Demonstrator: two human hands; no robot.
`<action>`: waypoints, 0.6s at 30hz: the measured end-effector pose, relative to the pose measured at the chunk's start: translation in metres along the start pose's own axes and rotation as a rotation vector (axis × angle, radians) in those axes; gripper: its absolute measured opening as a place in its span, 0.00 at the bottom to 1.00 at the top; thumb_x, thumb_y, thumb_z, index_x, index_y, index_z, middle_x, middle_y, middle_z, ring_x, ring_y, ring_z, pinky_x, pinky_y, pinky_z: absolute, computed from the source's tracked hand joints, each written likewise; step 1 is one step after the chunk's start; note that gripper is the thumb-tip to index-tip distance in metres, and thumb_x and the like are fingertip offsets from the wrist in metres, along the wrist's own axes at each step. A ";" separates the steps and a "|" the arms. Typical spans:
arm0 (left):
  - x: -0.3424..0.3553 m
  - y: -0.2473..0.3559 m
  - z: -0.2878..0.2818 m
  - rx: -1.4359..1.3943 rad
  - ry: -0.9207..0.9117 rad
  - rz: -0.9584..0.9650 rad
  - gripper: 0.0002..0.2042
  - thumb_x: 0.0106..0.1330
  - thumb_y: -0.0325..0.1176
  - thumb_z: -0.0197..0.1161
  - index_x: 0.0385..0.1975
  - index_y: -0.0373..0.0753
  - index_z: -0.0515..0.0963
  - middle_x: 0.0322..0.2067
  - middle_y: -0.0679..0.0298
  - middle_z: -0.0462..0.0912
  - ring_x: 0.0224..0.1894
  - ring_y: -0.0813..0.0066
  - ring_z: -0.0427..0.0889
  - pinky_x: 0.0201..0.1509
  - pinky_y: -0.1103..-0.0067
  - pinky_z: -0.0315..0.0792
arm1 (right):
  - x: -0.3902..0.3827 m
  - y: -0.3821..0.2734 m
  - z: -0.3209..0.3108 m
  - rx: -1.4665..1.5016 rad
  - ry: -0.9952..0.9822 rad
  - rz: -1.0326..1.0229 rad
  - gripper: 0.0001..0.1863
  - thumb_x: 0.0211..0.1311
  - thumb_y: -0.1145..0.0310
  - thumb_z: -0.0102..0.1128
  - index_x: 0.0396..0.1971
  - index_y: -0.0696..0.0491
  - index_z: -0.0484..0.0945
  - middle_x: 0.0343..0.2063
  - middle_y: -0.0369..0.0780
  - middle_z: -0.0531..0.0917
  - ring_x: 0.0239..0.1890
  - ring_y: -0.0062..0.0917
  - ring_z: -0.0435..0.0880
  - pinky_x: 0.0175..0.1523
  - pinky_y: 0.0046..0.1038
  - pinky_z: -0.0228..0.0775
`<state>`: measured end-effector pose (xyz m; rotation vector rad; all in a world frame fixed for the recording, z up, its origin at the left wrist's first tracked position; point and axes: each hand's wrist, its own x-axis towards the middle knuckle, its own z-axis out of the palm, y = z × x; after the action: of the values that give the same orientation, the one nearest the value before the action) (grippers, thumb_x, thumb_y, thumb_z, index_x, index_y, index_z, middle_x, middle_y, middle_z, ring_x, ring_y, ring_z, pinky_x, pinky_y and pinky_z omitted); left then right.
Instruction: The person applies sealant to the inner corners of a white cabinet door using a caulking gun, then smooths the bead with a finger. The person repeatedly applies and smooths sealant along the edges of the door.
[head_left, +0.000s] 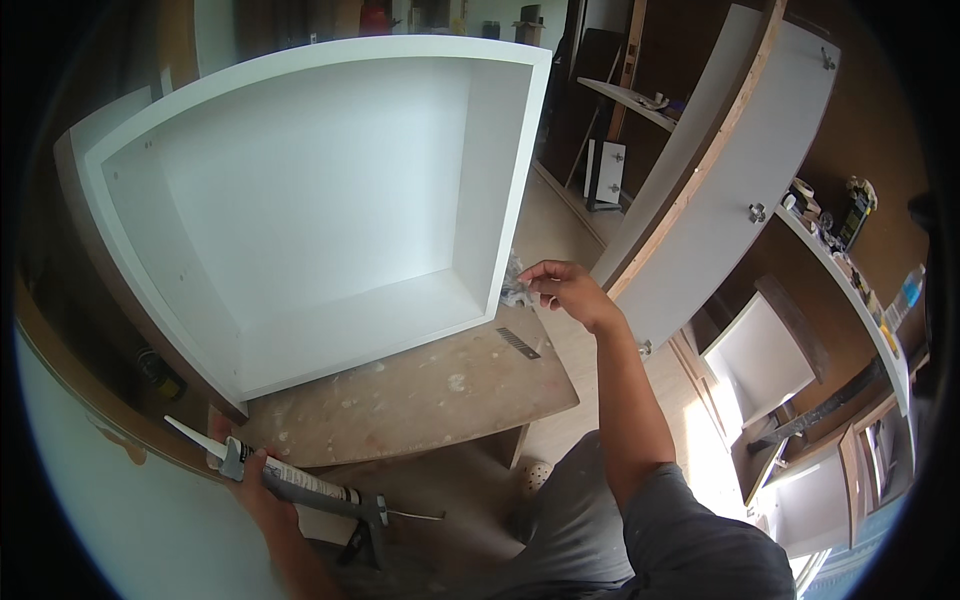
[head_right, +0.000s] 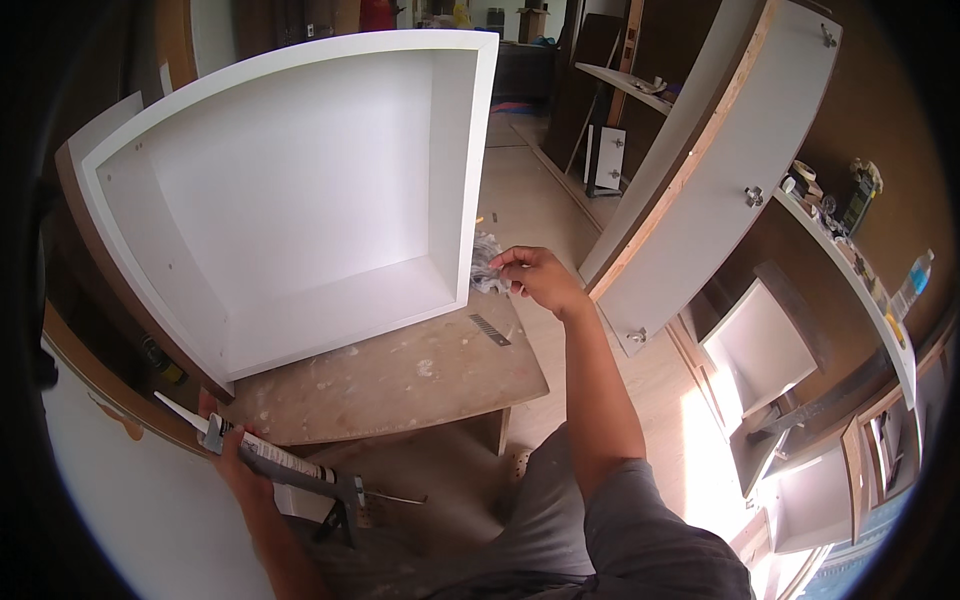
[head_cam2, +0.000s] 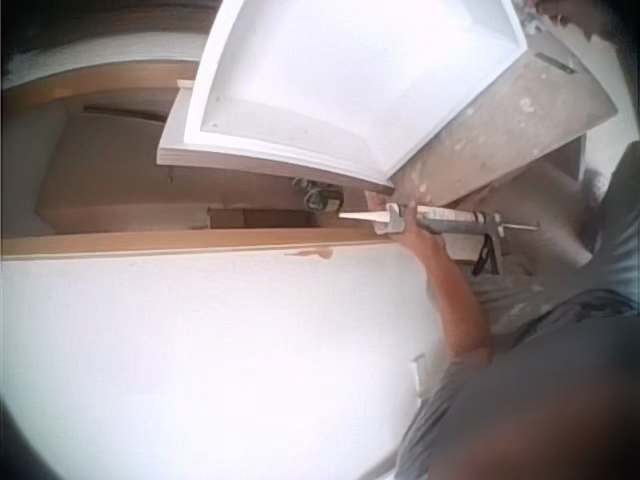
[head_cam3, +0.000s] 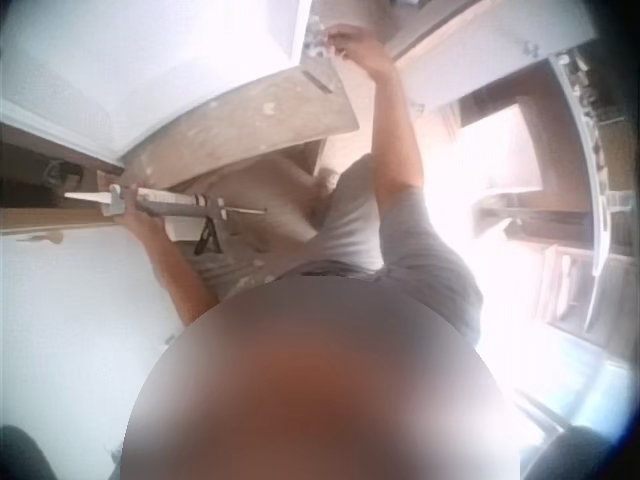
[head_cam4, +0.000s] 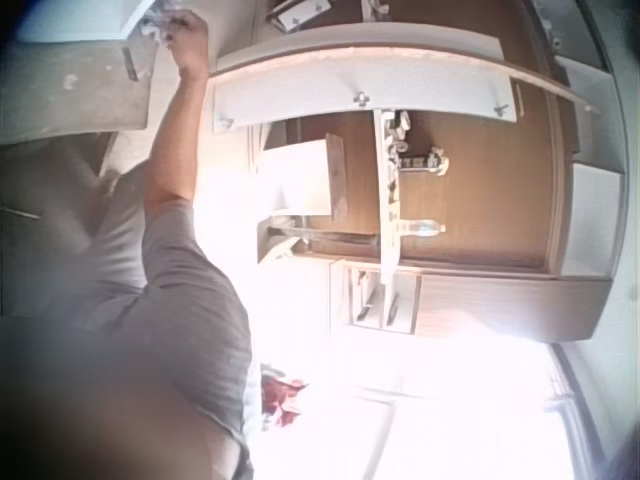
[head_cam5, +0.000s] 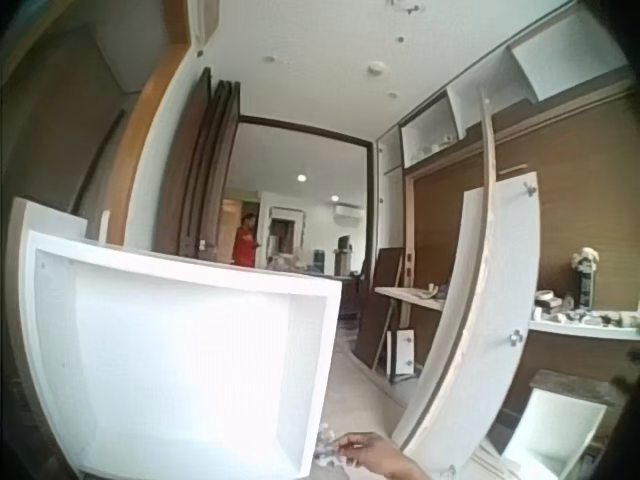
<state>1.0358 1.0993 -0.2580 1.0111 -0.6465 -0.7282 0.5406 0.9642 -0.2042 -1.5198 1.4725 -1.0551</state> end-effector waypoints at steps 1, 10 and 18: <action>0.000 0.000 0.000 0.005 -0.006 -0.003 0.38 0.58 0.20 0.58 0.75 0.40 0.67 0.72 0.65 0.70 0.39 0.76 0.80 0.45 0.78 0.79 | 0.007 0.007 0.007 -0.121 0.026 -0.053 0.13 0.63 0.69 0.65 0.45 0.54 0.88 0.34 0.36 0.86 0.33 0.23 0.82 0.43 0.25 0.74; 0.000 -0.002 0.001 0.035 -0.091 -0.029 0.37 0.62 0.25 0.56 0.78 0.43 0.64 0.76 0.68 0.67 0.41 0.78 0.78 0.50 0.80 0.77 | 0.024 0.052 0.048 -0.422 0.303 -0.311 0.04 0.59 0.73 0.68 0.33 0.56 0.86 0.38 0.49 0.87 0.41 0.46 0.87 0.51 0.41 0.79; -0.003 -0.003 0.001 0.066 -0.041 -0.025 0.37 0.64 0.25 0.55 0.78 0.44 0.63 0.76 0.68 0.67 0.40 0.79 0.78 0.50 0.80 0.77 | 0.028 0.046 0.043 -0.411 0.277 -0.334 0.12 0.66 0.68 0.70 0.32 0.59 0.77 0.36 0.49 0.86 0.39 0.47 0.86 0.46 0.45 0.75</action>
<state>1.0330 1.1003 -0.2608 1.0685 -0.6979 -0.7555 0.5633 0.9329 -0.2616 -2.0268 1.7436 -1.2491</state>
